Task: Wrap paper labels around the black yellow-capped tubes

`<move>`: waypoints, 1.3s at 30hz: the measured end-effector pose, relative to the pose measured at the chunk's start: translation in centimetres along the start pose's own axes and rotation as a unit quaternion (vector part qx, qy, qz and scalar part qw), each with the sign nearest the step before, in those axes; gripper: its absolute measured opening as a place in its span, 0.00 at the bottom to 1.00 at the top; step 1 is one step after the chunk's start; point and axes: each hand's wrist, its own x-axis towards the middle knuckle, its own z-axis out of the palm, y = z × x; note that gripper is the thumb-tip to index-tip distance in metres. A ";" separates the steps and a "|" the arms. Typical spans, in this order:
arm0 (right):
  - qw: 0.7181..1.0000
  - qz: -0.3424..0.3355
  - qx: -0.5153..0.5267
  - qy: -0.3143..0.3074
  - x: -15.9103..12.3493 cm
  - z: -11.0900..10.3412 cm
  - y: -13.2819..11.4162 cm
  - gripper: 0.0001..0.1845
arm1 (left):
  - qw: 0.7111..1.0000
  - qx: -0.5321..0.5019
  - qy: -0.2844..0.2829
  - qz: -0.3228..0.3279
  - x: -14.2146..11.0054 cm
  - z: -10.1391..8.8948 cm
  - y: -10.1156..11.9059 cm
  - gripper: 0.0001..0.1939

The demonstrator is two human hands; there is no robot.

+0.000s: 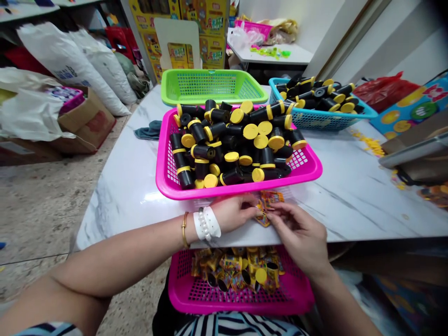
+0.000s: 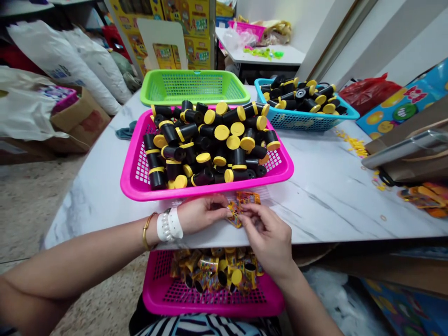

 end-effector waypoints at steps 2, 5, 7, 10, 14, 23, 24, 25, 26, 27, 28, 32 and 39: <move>1.000 0.010 -0.003 0.007 0.3 -0.2 0.1 0.10 | 1.000 0.001 -0.007 -0.010 0.3 -0.2 -0.2 0.07; 0.995 -0.036 -0.053 0.072 2.2 -1.2 0.4 0.08 | 1.000 -0.002 0.004 -0.006 0.8 -0.4 -0.5 0.05; 0.987 -0.059 -0.081 0.123 4.1 -2.1 0.6 0.07 | 1.000 0.014 0.021 0.000 1.1 -0.6 -0.8 0.05; 0.982 -0.083 -0.098 0.138 6.5 -3.0 1.1 0.11 | 0.996 0.068 0.057 -0.010 1.3 -1.0 -0.9 0.07; 0.989 -0.092 -0.101 0.050 6.5 -3.4 1.0 0.11 | 0.993 0.101 0.053 -0.007 0.9 -1.3 -0.5 0.06; 0.995 -0.058 -0.023 -0.084 1.9 -1.7 0.0 0.05 | 0.983 0.144 0.000 0.115 -0.3 -0.2 0.6 0.14; 0.994 -0.073 -0.041 -0.068 1.7 -1.2 0.2 0.07 | 0.981 0.157 0.003 0.112 -0.3 -0.2 0.6 0.14; 0.992 -0.091 -0.062 -0.055 1.5 -0.8 0.4 0.08 | 0.979 0.173 0.010 0.109 -0.3 -0.2 0.6 0.15; 0.990 -0.109 -0.081 -0.042 1.3 -0.4 0.5 0.08 | 0.975 0.192 0.022 0.107 -0.3 -0.2 0.5 0.15; 0.987 -0.124 -0.096 -0.027 1.2 -0.1 0.6 0.07 | 0.970 0.213 0.038 0.110 -0.4 -0.2 0.4 0.15; 0.985 -0.135 -0.103 -0.011 1.1 0.1 0.6 0.07 | 0.964 0.230 0.058 0.117 -0.4 -0.1 0.4 0.14; 0.987 -0.134 -0.074 0.057 0.8 -0.1 -0.3 0.07 | 0.941 0.224 0.159 0.196 -1.2 0.2 0.7 0.12; 0.986 0.068 0.060 0.141 0.1 -0.7 -1.9 0.12 | 0.963 0.051 0.209 0.162 -2.6 1.1 2.7 0.11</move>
